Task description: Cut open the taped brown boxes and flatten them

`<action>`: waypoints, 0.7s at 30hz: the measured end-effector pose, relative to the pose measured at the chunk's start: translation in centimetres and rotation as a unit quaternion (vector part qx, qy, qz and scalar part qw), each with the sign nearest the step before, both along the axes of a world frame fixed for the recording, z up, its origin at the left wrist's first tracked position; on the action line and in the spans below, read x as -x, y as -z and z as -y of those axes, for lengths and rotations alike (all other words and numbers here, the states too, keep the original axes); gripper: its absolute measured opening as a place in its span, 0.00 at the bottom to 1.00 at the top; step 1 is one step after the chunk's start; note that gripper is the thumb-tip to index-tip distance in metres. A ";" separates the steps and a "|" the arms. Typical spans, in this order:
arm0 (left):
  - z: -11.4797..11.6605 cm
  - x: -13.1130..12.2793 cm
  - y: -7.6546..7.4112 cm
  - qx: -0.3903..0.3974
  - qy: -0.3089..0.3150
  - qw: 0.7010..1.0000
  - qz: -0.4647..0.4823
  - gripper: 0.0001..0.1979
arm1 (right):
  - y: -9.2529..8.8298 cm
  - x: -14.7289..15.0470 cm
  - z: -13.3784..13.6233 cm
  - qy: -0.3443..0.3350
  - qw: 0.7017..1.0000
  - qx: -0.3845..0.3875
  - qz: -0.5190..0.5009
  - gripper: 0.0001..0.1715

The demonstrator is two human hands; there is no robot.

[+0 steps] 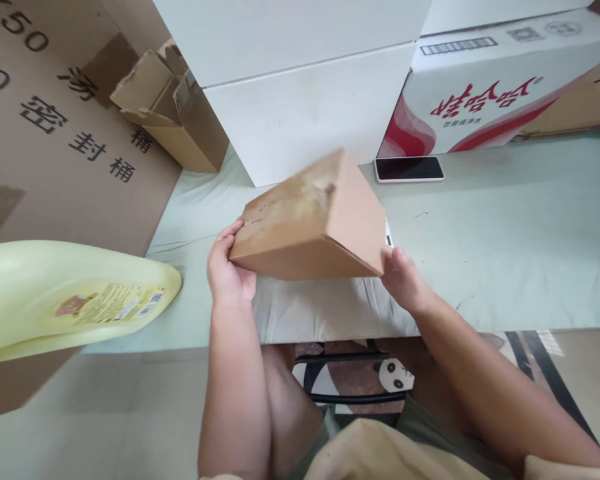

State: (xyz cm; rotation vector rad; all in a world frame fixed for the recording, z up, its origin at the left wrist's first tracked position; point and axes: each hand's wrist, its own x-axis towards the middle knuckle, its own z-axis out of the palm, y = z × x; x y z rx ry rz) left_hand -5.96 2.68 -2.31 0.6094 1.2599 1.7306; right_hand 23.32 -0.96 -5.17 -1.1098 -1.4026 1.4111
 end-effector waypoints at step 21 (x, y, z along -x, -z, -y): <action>1.2 -2.9 2.1 -0.121 0.161 0.934 -0.295 0.33 | -2.2 0.5 1.3 -0.014 0.951 -0.304 0.055 0.16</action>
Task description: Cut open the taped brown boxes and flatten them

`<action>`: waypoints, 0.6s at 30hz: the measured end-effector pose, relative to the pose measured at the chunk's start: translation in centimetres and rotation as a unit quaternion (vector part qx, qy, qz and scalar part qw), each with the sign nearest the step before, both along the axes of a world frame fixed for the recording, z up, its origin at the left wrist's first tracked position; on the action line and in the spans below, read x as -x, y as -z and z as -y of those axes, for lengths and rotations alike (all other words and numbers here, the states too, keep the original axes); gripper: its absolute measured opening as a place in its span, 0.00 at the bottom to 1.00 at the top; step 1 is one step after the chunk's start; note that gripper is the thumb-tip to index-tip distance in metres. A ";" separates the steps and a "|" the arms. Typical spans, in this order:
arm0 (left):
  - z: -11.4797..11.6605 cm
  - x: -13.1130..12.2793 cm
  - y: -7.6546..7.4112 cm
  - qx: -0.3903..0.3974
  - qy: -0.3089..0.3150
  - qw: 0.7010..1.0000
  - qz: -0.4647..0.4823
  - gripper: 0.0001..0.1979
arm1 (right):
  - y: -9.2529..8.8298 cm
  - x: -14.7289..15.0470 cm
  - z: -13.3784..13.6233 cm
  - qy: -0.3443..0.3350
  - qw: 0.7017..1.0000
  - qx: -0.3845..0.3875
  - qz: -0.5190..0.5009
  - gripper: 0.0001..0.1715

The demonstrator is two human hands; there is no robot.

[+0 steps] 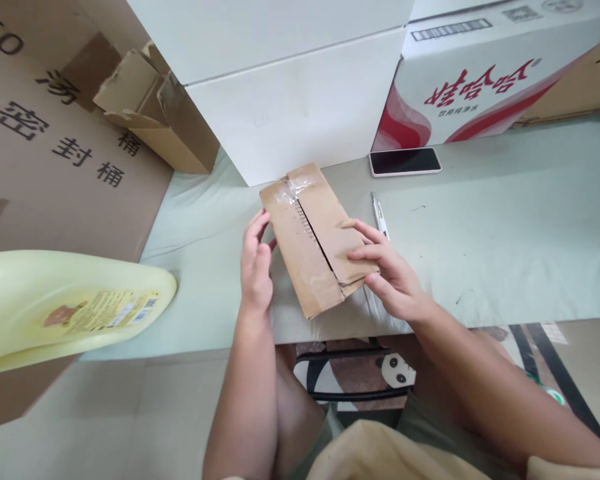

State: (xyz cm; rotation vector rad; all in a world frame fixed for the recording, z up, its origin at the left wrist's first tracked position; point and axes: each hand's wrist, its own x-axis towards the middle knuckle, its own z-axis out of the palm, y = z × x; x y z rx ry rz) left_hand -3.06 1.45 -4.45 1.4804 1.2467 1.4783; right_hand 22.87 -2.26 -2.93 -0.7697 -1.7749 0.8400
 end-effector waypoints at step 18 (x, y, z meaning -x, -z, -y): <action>-0.6 -0.1 1.3 -0.079 0.035 0.994 -0.063 0.32 | -0.2 -0.3 0.0 -0.038 0.996 0.051 -0.059 0.08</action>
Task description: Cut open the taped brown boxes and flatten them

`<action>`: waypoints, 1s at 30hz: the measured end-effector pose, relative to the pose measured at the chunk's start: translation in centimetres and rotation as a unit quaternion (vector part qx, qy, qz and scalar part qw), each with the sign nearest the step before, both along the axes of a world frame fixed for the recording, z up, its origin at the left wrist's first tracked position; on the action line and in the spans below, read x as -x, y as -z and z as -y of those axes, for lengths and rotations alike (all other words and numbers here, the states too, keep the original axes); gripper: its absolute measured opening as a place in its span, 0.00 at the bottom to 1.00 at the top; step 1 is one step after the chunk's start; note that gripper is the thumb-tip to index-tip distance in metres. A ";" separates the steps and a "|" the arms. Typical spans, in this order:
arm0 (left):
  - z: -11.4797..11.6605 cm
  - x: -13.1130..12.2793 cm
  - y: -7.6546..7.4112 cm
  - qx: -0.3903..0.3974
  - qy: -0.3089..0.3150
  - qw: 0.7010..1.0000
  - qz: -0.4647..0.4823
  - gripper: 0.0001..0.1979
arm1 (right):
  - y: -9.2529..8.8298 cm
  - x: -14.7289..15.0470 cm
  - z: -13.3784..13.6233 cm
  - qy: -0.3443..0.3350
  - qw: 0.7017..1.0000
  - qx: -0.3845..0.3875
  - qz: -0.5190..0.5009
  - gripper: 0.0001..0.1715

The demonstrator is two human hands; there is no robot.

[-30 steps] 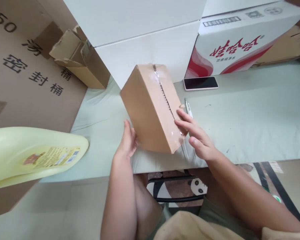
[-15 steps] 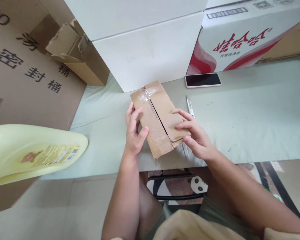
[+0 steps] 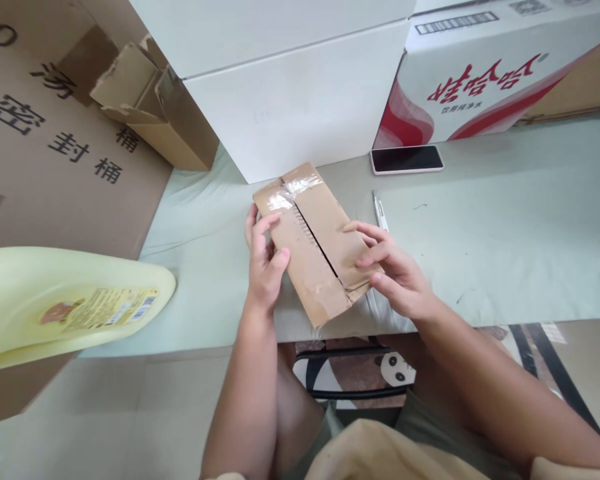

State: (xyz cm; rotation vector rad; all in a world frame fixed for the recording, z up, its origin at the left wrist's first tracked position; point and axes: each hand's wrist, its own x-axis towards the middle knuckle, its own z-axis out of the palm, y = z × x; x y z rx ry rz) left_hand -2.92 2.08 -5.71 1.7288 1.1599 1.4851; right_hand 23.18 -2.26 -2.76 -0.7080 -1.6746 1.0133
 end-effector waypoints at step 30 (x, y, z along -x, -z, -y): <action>0.4 0.4 -1.6 0.084 -0.040 0.990 0.108 0.30 | 1.9 -3.6 -4.5 0.355 0.806 0.228 0.415 0.36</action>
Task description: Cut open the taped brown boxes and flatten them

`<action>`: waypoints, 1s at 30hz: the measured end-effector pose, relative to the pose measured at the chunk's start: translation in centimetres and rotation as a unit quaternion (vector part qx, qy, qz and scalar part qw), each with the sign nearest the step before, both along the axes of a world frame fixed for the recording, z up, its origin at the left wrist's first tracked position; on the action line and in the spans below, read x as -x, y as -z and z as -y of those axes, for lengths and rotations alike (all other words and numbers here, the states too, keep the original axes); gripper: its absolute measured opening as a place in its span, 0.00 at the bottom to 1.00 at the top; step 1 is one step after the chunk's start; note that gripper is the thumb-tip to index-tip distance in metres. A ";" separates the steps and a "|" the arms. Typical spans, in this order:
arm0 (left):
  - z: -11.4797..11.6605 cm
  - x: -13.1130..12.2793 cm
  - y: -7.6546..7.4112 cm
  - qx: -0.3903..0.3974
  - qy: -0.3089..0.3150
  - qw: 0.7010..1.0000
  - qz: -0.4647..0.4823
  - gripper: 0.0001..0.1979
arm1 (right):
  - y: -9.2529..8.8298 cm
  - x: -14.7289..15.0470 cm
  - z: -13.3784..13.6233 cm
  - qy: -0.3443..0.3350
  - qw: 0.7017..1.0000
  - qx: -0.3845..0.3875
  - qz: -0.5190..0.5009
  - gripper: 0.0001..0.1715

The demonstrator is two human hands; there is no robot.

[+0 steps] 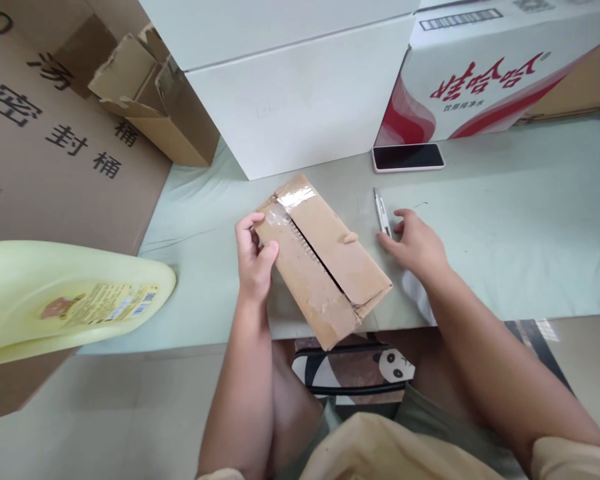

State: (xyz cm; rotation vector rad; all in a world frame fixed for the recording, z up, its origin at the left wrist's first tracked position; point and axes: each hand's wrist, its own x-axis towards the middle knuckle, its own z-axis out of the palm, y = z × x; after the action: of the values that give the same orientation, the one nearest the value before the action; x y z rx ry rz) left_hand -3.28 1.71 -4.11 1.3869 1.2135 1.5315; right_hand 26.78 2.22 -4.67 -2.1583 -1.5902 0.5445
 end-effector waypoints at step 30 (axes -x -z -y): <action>1.2 -3.4 0.5 -0.043 -0.005 0.996 -0.083 0.28 | -9.5 7.5 7.1 -0.315 0.898 -0.299 -0.076 0.19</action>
State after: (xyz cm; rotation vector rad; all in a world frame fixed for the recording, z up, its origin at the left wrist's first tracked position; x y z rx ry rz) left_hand 0.15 0.49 -4.58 1.5939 1.2672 1.5146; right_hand 19.32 -4.91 4.82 -1.1147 -2.0243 0.3219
